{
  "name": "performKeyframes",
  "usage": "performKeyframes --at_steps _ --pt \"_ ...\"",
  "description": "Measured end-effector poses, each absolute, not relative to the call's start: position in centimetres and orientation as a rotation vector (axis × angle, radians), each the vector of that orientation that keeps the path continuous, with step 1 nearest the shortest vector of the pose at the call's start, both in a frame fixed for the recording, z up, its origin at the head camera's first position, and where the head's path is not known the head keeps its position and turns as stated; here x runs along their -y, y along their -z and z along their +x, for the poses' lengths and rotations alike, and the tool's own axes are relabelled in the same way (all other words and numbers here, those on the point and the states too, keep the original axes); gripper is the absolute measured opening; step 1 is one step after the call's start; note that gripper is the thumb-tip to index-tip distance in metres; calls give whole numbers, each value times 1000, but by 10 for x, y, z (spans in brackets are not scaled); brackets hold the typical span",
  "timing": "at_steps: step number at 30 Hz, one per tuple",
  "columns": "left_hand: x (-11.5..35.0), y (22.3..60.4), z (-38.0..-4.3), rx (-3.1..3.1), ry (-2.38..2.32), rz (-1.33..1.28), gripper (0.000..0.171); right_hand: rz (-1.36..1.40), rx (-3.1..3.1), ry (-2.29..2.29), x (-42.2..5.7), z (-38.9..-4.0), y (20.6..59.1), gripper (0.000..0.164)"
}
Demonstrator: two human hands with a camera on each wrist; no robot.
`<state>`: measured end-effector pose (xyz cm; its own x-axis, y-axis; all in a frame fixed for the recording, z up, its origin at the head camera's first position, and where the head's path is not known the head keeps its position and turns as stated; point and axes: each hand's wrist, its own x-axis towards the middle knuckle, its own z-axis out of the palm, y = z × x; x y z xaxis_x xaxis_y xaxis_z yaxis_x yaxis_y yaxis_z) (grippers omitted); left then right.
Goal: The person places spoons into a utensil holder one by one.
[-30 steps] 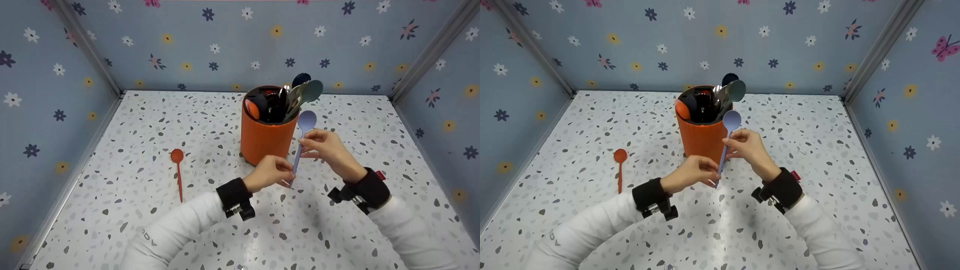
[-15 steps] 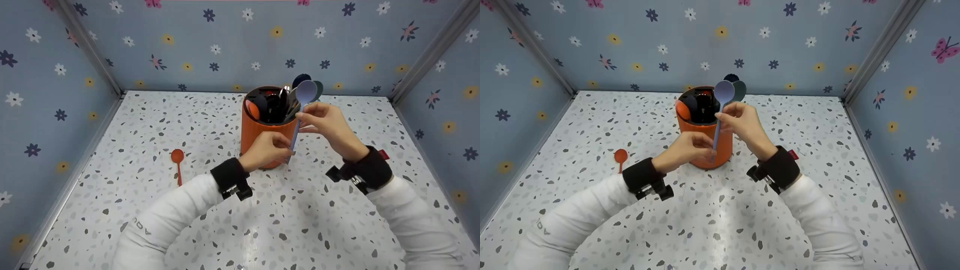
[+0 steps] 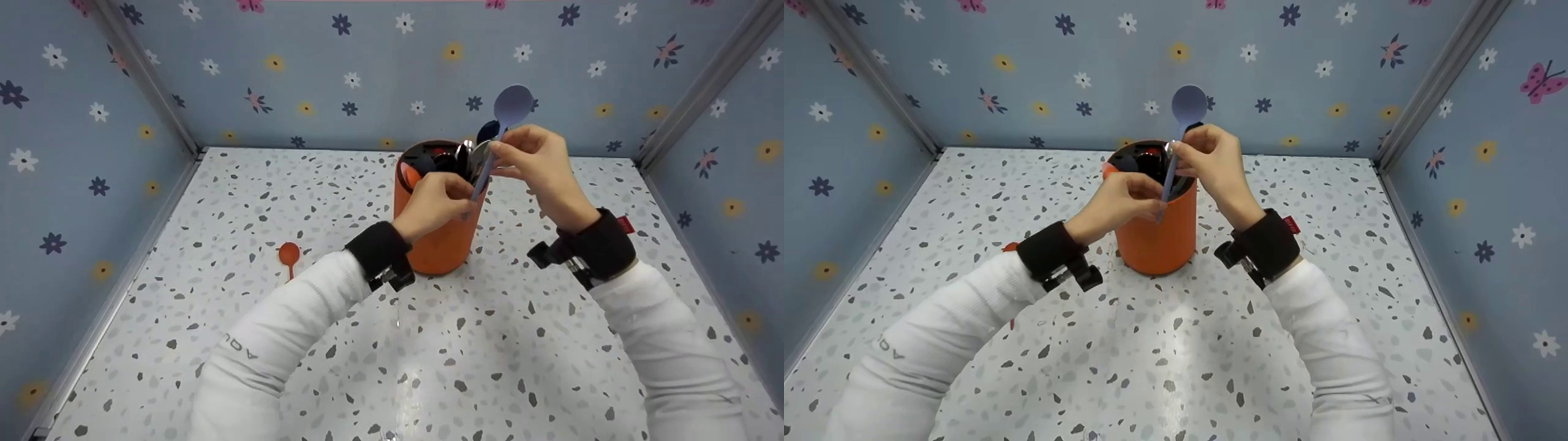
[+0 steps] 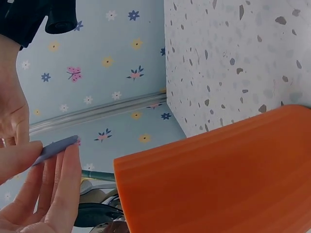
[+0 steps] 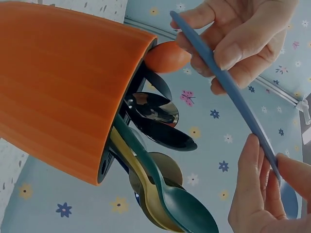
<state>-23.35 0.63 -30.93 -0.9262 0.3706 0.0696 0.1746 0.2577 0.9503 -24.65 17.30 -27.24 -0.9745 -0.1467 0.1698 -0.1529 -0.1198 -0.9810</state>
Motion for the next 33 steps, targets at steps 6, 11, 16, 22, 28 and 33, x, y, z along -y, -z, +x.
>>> performKeyframes --at_steps 6,11,16,22,28,33 --pt "-8 303 -248 -2443 -1691 507 17 361 1985 -2297 -170 -256 271 16" --pt "-9 301 -258 -2554 -1612 499 16 383 1917 -2258 -167 -264 274 14" --pt "-12 303 -265 -2629 -1566 470 16 384 1944 -2152 -164 -268 278 12" --pt "-16 309 -269 -2647 -1552 434 17 403 2036 -1963 -161 -268 284 11" --pt "-16 314 -268 -2672 -1527 474 17 408 2097 -1828 -158 -257 283 9" --pt "-13 314 -265 -2685 -1576 494 17 386 2148 -1747 -156 -250 285 12"
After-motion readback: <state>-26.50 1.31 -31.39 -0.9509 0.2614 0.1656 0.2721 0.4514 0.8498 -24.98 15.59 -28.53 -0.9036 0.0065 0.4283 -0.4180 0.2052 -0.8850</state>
